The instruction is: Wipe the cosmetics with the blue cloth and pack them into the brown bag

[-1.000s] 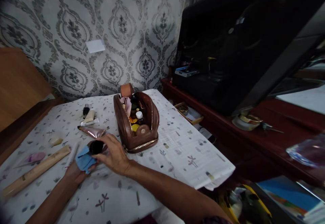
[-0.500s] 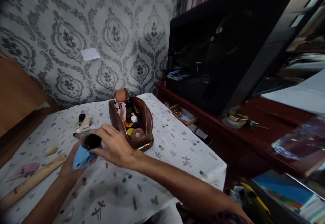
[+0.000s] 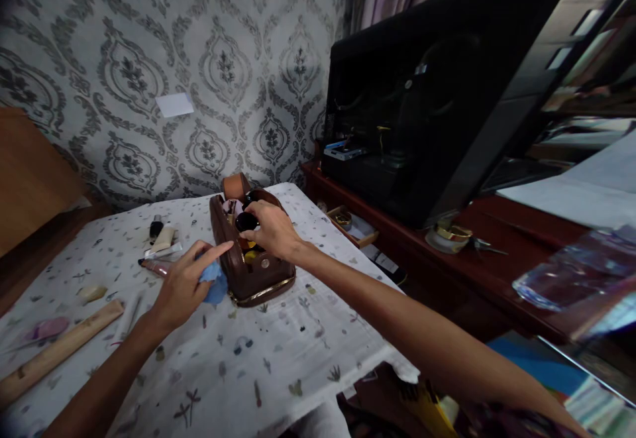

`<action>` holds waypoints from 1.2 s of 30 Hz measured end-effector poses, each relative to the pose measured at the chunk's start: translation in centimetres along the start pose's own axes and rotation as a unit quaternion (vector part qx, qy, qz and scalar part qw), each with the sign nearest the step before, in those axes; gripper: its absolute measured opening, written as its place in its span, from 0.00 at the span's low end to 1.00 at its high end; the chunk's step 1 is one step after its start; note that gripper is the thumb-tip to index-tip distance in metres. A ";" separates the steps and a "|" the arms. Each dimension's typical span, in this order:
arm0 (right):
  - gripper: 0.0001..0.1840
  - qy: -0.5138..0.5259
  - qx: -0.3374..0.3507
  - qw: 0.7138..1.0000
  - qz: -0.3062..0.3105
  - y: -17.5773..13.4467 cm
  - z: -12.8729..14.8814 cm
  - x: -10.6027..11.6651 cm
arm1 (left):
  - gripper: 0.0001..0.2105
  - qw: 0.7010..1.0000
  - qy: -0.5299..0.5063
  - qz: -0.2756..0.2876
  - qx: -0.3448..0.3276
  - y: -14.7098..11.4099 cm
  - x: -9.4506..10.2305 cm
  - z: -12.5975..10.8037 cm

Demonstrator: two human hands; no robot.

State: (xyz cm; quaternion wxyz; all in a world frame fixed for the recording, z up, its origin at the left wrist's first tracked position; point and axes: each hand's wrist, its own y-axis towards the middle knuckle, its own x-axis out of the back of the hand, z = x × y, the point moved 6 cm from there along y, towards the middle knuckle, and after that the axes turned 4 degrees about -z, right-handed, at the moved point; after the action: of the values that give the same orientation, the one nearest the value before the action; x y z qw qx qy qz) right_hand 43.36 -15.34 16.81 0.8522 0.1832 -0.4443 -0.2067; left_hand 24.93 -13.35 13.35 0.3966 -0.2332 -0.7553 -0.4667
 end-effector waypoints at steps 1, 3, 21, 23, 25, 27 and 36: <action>0.21 -0.036 0.004 0.999 0.019 0.2 0.1 -0.4 | 0.38 1.000 -0.002 -0.001 0.001 -0.2 -0.1 0.1; 0.19 -0.093 0.014 0.994 0.052 0.4 0.5 -1.1 | 0.38 1.000 -0.013 -0.004 0.003 -0.4 -0.1 0.3; 0.19 -0.283 -0.059 0.935 0.206 2.0 0.0 -4.4 | 0.38 0.999 -0.052 -0.001 -0.006 -1.0 -0.2 0.6; 0.18 -0.286 -0.065 0.934 0.204 2.1 -0.3 -4.8 | 0.38 0.999 -0.053 0.004 -0.003 -1.0 -0.3 0.7; 0.17 -0.288 -0.068 0.934 0.199 2.3 -0.4 -5.2 | 0.37 0.998 -0.057 0.011 -0.002 -1.0 -0.4 0.8; 0.19 -0.289 -0.067 0.936 0.188 2.3 -0.4 -5.4 | 0.37 0.998 -0.059 0.015 0.001 -1.0 -0.5 0.8; 0.24 -0.274 -0.054 0.941 0.190 2.2 -0.7 -4.9 | 0.36 0.997 -0.074 0.017 0.005 -1.0 -0.7 0.8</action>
State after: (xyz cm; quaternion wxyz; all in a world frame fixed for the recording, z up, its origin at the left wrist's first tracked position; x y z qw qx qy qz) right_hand 41.80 -10.92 14.21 0.7298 -0.0145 -0.6750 -0.1071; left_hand 24.33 -13.09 12.03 0.3486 -0.2784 -0.7809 -0.4372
